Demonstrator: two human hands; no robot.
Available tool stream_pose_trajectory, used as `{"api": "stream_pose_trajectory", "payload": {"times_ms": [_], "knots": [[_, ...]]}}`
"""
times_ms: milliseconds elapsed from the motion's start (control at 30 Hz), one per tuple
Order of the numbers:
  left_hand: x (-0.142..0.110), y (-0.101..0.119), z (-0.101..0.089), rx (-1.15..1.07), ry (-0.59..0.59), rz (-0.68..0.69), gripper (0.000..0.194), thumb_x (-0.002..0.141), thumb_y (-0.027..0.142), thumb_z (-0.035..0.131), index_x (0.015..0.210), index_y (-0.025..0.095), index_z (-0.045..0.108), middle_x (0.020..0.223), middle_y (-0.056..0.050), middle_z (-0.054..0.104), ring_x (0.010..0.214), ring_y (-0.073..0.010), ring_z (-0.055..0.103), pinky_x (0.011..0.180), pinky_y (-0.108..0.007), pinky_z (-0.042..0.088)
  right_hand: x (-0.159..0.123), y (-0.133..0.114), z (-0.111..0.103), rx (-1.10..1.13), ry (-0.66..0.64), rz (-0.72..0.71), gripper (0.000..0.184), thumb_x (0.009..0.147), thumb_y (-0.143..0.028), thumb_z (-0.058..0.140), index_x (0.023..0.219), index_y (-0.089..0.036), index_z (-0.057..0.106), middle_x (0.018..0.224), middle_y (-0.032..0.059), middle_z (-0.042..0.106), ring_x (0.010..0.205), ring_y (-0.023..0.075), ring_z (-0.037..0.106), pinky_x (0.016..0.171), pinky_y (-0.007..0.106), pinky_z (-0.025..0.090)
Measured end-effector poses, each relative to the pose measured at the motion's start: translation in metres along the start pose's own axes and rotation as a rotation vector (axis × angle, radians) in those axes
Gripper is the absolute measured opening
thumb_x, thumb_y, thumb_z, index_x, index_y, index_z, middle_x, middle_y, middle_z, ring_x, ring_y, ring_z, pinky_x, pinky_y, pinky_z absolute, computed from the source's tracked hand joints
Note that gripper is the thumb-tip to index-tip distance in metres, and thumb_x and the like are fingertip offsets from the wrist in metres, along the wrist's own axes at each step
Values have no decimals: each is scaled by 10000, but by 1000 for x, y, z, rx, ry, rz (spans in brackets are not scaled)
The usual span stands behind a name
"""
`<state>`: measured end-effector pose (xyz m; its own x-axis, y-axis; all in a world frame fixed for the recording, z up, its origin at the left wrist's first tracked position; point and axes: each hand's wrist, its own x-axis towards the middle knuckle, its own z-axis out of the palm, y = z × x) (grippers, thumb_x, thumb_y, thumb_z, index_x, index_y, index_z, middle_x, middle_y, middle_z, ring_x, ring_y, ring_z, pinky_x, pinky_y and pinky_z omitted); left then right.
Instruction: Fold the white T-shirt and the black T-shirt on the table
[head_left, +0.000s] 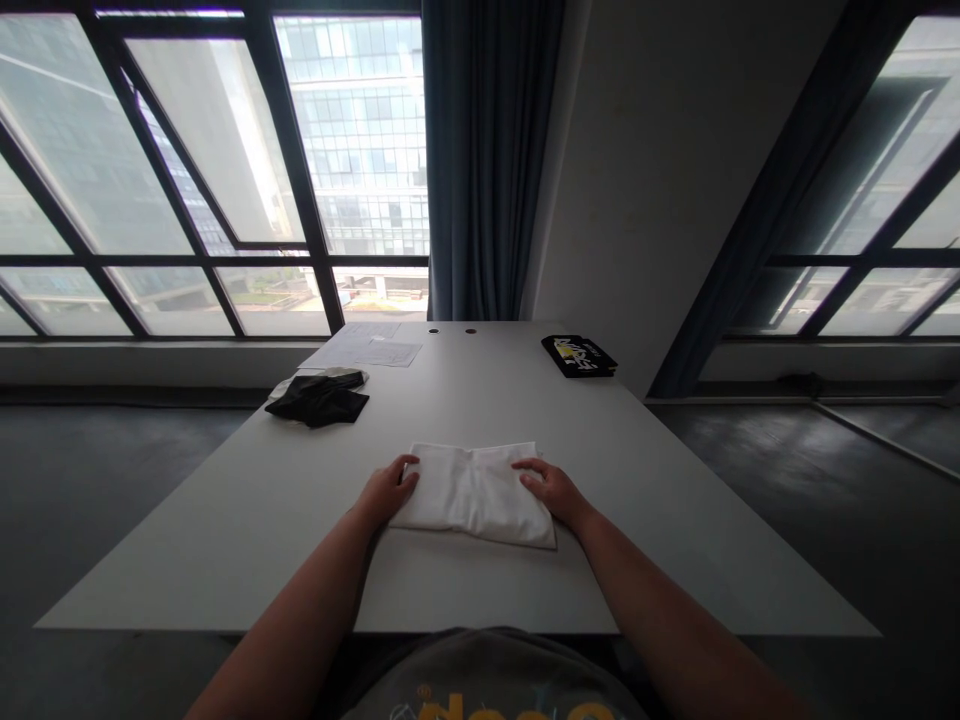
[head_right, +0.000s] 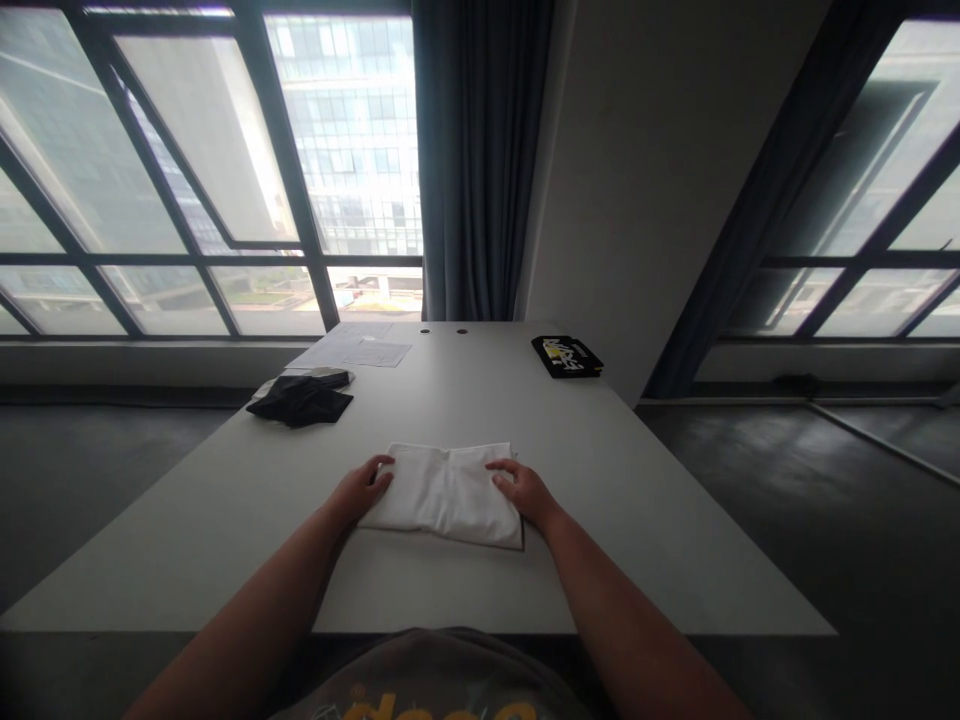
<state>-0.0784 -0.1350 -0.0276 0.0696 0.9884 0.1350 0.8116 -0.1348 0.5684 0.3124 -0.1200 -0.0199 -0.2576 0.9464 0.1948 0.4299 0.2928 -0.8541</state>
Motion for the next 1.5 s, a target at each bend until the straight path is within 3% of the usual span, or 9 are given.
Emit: {"api": "stream_pose_trajectory", "payload": {"times_ms": [300,900,1500], "knots": [[1,3,1,51,10,-11,347,972,418,515,1257,283,659,666,30,584,683,-188,600,681,-266,375,1,1,1,16,11,9,397,838,-442,638,1138,-220,775,1216,85,766,1171,297,686,1078,439,485],[1,5,0,34,-7,-22,344,983,386,519,1278,272,651,690,28,592,703,-182,607,690,-260,374,3,4,0,57,-2,24,480,839,-468,654,1225,-211,778,1313,104,735,1248,308,665,1146,477,447],[0,8,-2,40,-10,-46,344,978,400,532,1276,287,661,710,16,628,761,-199,641,732,-269,400,4,8,1,31,6,17,449,851,-451,649,1212,-220,781,1291,98,746,1228,302,679,1131,469,459]]}}
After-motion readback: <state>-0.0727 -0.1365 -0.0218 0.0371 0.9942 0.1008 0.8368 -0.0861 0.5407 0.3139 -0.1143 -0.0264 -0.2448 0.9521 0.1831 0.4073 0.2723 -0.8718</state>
